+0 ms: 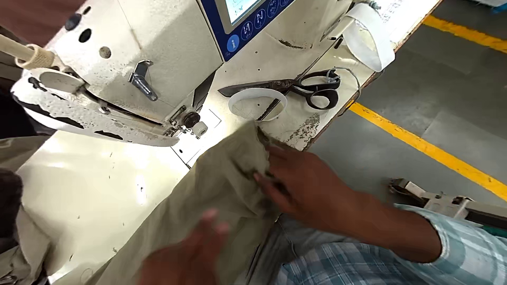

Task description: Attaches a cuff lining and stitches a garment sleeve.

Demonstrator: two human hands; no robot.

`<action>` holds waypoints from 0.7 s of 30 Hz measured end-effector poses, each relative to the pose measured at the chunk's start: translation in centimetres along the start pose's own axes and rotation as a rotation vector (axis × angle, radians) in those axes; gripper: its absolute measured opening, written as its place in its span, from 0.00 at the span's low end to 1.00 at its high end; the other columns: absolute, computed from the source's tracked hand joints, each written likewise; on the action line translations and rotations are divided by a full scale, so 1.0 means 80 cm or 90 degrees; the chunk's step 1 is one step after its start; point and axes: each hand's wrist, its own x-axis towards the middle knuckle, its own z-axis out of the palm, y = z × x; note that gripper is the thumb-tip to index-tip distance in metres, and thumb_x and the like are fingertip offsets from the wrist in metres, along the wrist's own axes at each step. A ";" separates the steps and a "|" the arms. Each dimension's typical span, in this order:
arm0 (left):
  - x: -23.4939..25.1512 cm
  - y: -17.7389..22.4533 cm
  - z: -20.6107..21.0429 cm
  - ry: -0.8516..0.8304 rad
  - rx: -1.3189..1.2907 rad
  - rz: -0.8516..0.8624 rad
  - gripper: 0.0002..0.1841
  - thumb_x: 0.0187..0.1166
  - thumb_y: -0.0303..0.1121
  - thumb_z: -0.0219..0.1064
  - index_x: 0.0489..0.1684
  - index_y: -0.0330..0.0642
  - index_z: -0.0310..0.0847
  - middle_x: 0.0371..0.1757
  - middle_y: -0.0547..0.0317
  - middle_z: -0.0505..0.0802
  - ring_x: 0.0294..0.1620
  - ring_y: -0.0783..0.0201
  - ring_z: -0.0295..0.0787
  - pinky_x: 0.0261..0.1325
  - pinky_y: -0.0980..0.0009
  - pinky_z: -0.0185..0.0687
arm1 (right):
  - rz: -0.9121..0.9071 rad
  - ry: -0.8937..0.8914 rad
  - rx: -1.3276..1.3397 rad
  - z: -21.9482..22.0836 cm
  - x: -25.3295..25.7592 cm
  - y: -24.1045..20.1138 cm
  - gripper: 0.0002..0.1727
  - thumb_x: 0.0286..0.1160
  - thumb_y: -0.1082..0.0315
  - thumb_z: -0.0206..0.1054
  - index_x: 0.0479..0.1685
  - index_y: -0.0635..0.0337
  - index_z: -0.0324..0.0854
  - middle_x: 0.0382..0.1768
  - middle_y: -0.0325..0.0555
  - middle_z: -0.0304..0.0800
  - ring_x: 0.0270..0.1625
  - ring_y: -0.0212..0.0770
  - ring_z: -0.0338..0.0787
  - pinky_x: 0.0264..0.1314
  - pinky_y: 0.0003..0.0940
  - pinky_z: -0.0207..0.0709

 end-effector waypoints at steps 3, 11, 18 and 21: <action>0.081 -0.010 0.046 -0.119 -0.020 0.170 0.28 0.84 0.30 0.57 0.86 0.59 0.69 0.82 0.63 0.82 0.51 0.63 0.93 0.44 0.62 0.87 | -0.088 -0.022 -0.109 0.004 -0.014 -0.025 0.08 0.72 0.63 0.65 0.40 0.53 0.89 0.41 0.45 0.89 0.39 0.42 0.90 0.31 0.35 0.83; 0.149 -0.051 0.050 -0.205 0.119 0.275 0.14 0.66 0.34 0.61 0.44 0.49 0.92 0.43 0.60 0.89 0.36 0.56 0.88 0.31 0.57 0.85 | 0.073 -0.040 0.248 -0.036 -0.038 0.030 0.18 0.94 0.54 0.53 0.54 0.49 0.88 0.40 0.29 0.93 0.40 0.21 0.90 0.40 0.22 0.86; 0.162 -0.031 0.039 -0.250 0.218 0.312 0.12 0.63 0.24 0.64 0.38 0.49 0.90 0.45 0.57 0.96 0.28 0.53 0.87 0.26 0.59 0.77 | 0.079 -0.147 0.064 0.000 0.012 0.053 0.16 0.76 0.46 0.70 0.31 0.46 0.90 0.24 0.30 0.87 0.30 0.32 0.88 0.30 0.37 0.81; 0.162 -0.028 0.032 -0.281 0.232 0.278 0.14 0.63 0.22 0.67 0.43 0.47 0.91 0.41 0.49 0.92 0.31 0.47 0.88 0.29 0.55 0.80 | 0.103 -0.187 0.079 0.009 0.023 0.044 0.16 0.72 0.45 0.73 0.33 0.47 0.89 0.27 0.34 0.88 0.33 0.36 0.89 0.32 0.42 0.81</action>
